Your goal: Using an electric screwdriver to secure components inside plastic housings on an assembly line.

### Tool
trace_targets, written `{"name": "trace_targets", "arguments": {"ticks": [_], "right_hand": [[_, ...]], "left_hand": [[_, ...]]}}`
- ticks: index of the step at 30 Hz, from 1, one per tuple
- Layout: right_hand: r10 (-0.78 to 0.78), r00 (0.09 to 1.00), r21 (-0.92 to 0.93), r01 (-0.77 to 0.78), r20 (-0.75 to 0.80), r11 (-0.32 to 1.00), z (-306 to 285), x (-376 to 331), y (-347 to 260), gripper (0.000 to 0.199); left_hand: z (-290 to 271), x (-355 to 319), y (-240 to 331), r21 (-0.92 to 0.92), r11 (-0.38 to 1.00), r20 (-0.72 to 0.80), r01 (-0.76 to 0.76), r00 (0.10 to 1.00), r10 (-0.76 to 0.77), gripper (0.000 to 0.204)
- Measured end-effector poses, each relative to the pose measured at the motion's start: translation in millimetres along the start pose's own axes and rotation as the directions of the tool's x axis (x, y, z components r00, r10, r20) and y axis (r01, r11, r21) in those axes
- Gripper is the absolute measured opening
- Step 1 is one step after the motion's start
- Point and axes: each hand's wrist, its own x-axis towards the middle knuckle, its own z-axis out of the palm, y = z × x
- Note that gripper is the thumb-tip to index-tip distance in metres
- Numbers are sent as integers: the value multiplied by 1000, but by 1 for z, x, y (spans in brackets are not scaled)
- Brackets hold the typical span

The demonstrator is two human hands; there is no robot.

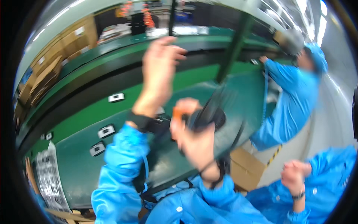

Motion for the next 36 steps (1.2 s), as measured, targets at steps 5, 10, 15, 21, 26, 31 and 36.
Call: {"name": "trace_targets", "arguments": {"ticks": [5, 10, 15, 21, 26, 31, 36], "right_hand": [[305, 952, 941, -128, 28, 314, -42, 122, 10, 17], [355, 935, 959, -75, -29, 275, -44, 129, 11, 18], [305, 923, 885, 76, -237, 459, -27, 126, 4, 17], [256, 951, 951, 96, -175, 295, -35, 144, -6, 14], [278, 955, 961, 26, -106, 277, -35, 149, 6, 14], [259, 956, 938, 41, -137, 343, -29, 141, -6, 14], [287, 958, 964, -60, -18, 260, -32, 146, -3, 14]], "left_hand": [[-20, -90, 13, 354, 899, 138, -258, 965, 223, 7], [3, -152, 23, 531, 678, 611, -509, 784, 111, 28], [0, -164, 9, 526, 660, 693, -537, 720, 32, 25], [-3, -207, 3, 448, 650, 731, -614, 670, 130, 21], [4, -204, -5, 460, 640, 714, -616, 685, 146, 22], [2, -204, -8, 463, 632, 713, -621, 685, 150, 20], [-18, -195, -11, 466, 543, 751, -699, 637, 174, 28]]}}
